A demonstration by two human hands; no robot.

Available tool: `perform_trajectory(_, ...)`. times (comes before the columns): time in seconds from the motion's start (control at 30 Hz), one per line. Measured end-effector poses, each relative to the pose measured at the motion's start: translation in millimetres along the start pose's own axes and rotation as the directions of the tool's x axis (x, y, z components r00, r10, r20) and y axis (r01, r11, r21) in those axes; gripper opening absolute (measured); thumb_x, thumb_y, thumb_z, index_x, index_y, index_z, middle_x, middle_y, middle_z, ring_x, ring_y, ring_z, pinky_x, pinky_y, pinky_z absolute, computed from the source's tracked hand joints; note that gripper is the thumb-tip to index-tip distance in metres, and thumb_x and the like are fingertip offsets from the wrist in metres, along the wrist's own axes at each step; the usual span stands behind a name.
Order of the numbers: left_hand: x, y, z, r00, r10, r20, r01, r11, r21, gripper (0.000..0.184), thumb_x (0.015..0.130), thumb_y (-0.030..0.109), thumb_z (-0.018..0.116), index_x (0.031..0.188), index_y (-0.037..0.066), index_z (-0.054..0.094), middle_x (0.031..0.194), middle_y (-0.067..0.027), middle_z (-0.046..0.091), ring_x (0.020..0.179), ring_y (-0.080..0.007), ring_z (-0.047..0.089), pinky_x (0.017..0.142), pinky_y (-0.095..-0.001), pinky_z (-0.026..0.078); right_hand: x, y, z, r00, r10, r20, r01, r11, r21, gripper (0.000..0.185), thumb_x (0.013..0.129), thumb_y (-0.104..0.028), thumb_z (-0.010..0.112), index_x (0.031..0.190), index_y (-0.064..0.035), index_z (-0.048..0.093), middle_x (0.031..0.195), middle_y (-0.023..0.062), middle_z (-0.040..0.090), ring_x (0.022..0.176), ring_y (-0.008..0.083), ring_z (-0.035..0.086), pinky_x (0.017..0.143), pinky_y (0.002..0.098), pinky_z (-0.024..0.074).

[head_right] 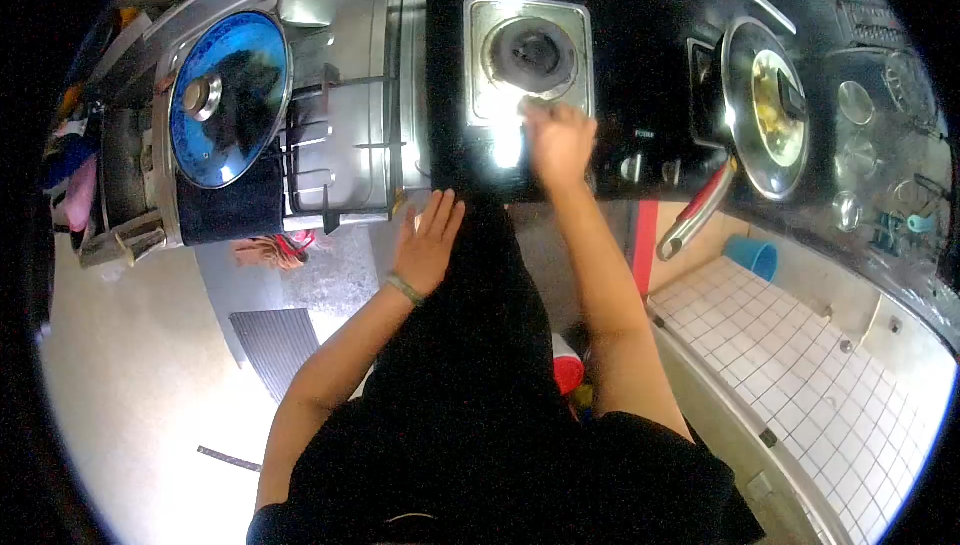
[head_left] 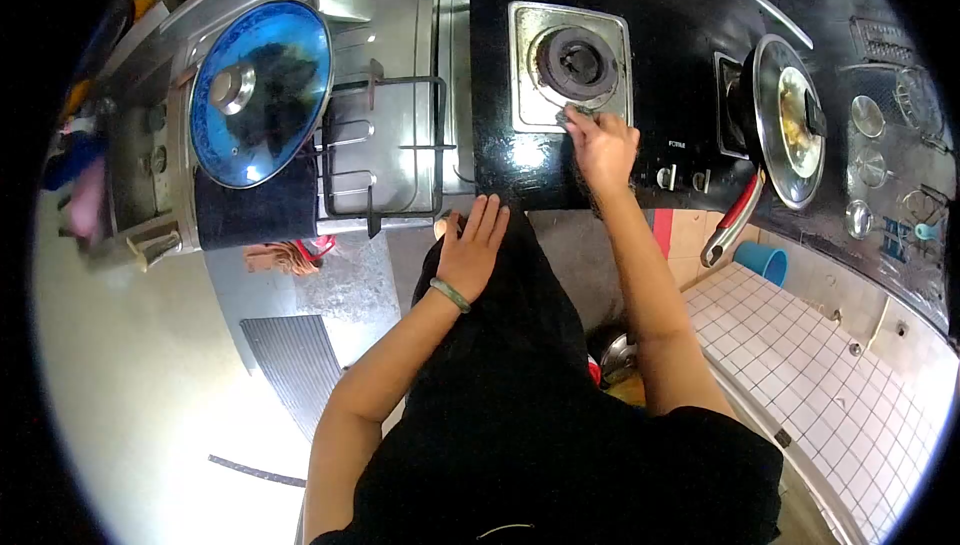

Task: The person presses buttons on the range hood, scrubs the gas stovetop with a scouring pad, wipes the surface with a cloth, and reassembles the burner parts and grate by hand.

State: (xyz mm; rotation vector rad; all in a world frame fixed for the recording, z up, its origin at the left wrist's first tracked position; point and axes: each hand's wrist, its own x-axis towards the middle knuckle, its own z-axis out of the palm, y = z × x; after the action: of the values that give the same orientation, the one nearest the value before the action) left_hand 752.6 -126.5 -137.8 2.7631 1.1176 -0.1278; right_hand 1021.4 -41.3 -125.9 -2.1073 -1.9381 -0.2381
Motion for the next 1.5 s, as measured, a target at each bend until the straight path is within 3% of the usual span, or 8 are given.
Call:
perform_trajectory(0.27, 1, 3, 7, 0.999, -0.032, 0.004, 0.032, 0.993, -0.113, 0.055, 0.096, 0.02, 0.045, 0.149, 0.01, 0.041, 0.16, -0.0102, 0.029, 0.149, -0.026, 0.025, 0.114, -0.0557, 0.029, 3, -28, -3, 0.996, -0.082, 0.017, 0.083, 0.995, -0.05, 0.031, 0.083, -0.028, 0.073, 0.111, -0.0171, 0.074, 0.092, 0.0065, 0.064, 0.091, 0.0265, 0.06, 0.08, 0.0427, 0.0419)
perform_trajectory(0.37, 0, 1, 2, 1.0, -0.015, -0.003, 0.015, 0.997, -0.071, 0.054, 0.096, 0.019, 0.045, 0.149, 0.01, 0.041, 0.16, -0.0101, 0.029, 0.149, -0.0257, 0.025, 0.114, -0.0563, 0.028, 18, -38, 9, 0.99, -0.095, 0.108, 0.105, 0.99, -0.092, 0.03, 0.085, -0.03, 0.07, 0.113, -0.0177, 0.074, 0.093, 0.0057, 0.064, 0.091, 0.0243, 0.06, 0.079, 0.0423, 0.0404)
perform_trajectory(0.77, -2, 3, 4, 0.998, -0.034, -0.048, 0.031, 0.998, -0.062, 0.058, 0.095, 0.019, 0.047, 0.151, 0.01, 0.038, 0.161, -0.0096, 0.029, 0.149, -0.026, 0.026, 0.114, -0.0565, 0.027, 24, -26, 9, 0.982, -0.182, 0.042, 0.185, 0.979, -0.087, 0.027, 0.09, -0.026, 0.063, 0.113, -0.0227, 0.074, 0.089, 0.0049, 0.063, 0.088, 0.0232, 0.061, 0.075, 0.0415, 0.0396)
perform_trajectory(0.8, 0, 3, -3, 0.999, -0.037, 0.026, 0.039, 0.995, -0.087, 0.058, 0.095, 0.02, 0.048, 0.151, 0.01, 0.038, 0.161, -0.0097, 0.029, 0.149, -0.0257, 0.026, 0.114, -0.0563, 0.028, 14, -20, 7, 0.986, -0.163, 0.026, 0.164, 0.983, -0.085, 0.025, 0.09, -0.024, 0.062, 0.112, -0.0237, 0.075, 0.088, 0.0047, 0.063, 0.086, 0.0239, 0.062, 0.075, 0.0425, 0.0401)
perform_trajectory(0.97, -1, 5, 0, 0.999, -0.048, -0.023, 0.047, 0.998, -0.032, 0.058, 0.095, 0.02, 0.047, 0.152, 0.011, 0.037, 0.161, -0.0092, 0.029, 0.149, -0.0253, 0.026, 0.113, -0.0558, 0.029, 23, -29, 14, 0.987, -0.158, 0.028, 0.159, 0.986, -0.052, 0.03, 0.083, -0.015, 0.062, 0.11, -0.0179, 0.075, 0.087, 0.0056, 0.065, 0.086, 0.0235, 0.063, 0.075, 0.0412, 0.0403)
perform_trajectory(1.17, 1, 6, 0, 0.998, -0.062, -0.008, 0.061, 0.996, -0.063, 0.063, 0.092, 0.017, 0.052, 0.152, 0.009, 0.036, 0.162, -0.0117, 0.025, 0.15, -0.0273, 0.023, 0.114, -0.0532, 0.03, 20, -35, 4, 0.976, -0.155, 0.155, 0.181, 0.968, -0.172, 0.027, 0.09, -0.024, 0.061, 0.113, -0.0169, 0.074, 0.086, 0.0073, 0.065, 0.083, 0.0243, 0.063, 0.073, 0.0416, 0.0404)
perform_trajectory(1.33, -1, 6, 3, 0.998, -0.059, -0.036, 0.055, 0.995, -0.089, 0.061, 0.092, 0.018, 0.051, 0.151, 0.01, 0.038, 0.161, -0.0106, 0.026, 0.15, -0.0264, 0.022, 0.114, -0.0547, 0.029, 44, -71, -3, 0.877, 0.059, 0.477, -0.004, 0.993, -0.116, 0.052, 0.087, -0.032, 0.062, 0.132, -0.0068, 0.058, 0.104, 0.0204, 0.063, 0.096, 0.037, 0.067, 0.078, 0.0468, 0.0568)
perform_trajectory(1.5, -2, 3, -3, 0.999, -0.043, -0.006, 0.043, 0.997, -0.059, 0.055, 0.096, 0.022, 0.047, 0.15, 0.012, 0.041, 0.161, -0.0081, 0.028, 0.15, -0.0246, 0.023, 0.114, -0.0577, 0.029, 80, -89, 4, 0.853, 0.111, 0.51, -0.058, 0.991, -0.12, 0.043, 0.09, -0.023, 0.054, 0.124, 0.0014, 0.058, 0.114, 0.0207, 0.062, 0.098, 0.0351, 0.065, 0.081, 0.0439, 0.0553)
